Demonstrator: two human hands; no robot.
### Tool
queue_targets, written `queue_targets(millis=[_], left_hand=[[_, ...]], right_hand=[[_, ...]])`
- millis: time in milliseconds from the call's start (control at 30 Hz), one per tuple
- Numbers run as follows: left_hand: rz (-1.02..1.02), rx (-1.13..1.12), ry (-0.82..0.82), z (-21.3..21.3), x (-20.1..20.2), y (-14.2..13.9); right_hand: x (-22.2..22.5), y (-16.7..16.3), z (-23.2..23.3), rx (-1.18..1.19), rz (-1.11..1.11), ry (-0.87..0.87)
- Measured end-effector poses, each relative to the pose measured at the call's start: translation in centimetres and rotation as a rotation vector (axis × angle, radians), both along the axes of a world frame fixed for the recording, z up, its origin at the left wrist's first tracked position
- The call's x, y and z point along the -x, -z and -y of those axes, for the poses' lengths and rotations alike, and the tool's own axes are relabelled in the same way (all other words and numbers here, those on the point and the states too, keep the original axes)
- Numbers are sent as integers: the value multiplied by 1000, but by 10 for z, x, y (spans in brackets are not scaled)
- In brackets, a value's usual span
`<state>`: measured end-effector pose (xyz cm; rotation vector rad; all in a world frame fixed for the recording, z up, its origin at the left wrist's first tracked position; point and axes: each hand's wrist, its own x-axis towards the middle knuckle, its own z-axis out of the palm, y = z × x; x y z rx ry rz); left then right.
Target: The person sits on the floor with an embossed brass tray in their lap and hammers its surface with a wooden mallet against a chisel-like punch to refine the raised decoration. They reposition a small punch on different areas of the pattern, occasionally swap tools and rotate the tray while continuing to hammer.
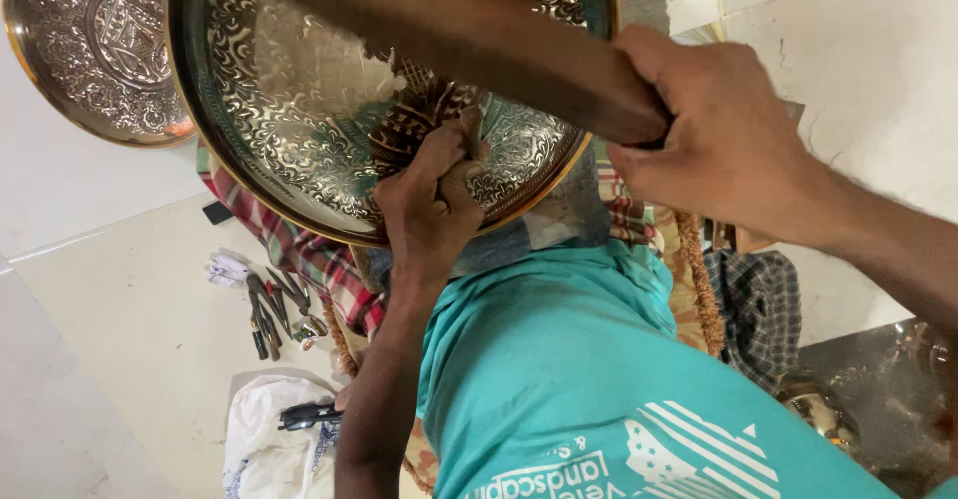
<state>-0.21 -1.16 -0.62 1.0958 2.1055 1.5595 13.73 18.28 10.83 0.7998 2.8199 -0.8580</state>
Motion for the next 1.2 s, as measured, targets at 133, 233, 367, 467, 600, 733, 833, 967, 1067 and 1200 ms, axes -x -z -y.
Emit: queue_targets(millis=[133, 233, 367, 467, 600, 733, 833, 967, 1067, 1200], left_hand=[[-28, 36, -12, -1, -1, 0], [61, -11, -33, 0, -3, 1], [9, 1, -32, 2, -2, 3], [-20, -40, -31, -1, 0, 3], [-13, -77, 16, -3, 1, -2], [-125, -42, 18, -3, -1, -3], [-23, -38, 23, -1, -2, 4], [-33, -70, 34, 4, 0, 19], [-175, -43, 15, 7, 3, 28], [-102, -18, 5, 8, 2, 26]], right_hand=[[8, -1, -12, -185, 170, -338], [7, 2, -13, -9, -34, -140], [5, 4, -4, 85, -36, -112], [5, 2, 2, -113, 71, -208], [6, 5, 3, 134, -84, -74], [4, 10, 3, 98, -58, -74], [2, 7, 3, 176, -244, -77], [0, -6, 4, 202, -87, -84], [3, -9, 2, -49, 36, -205], [6, -1, 2, -3, 118, -174]])
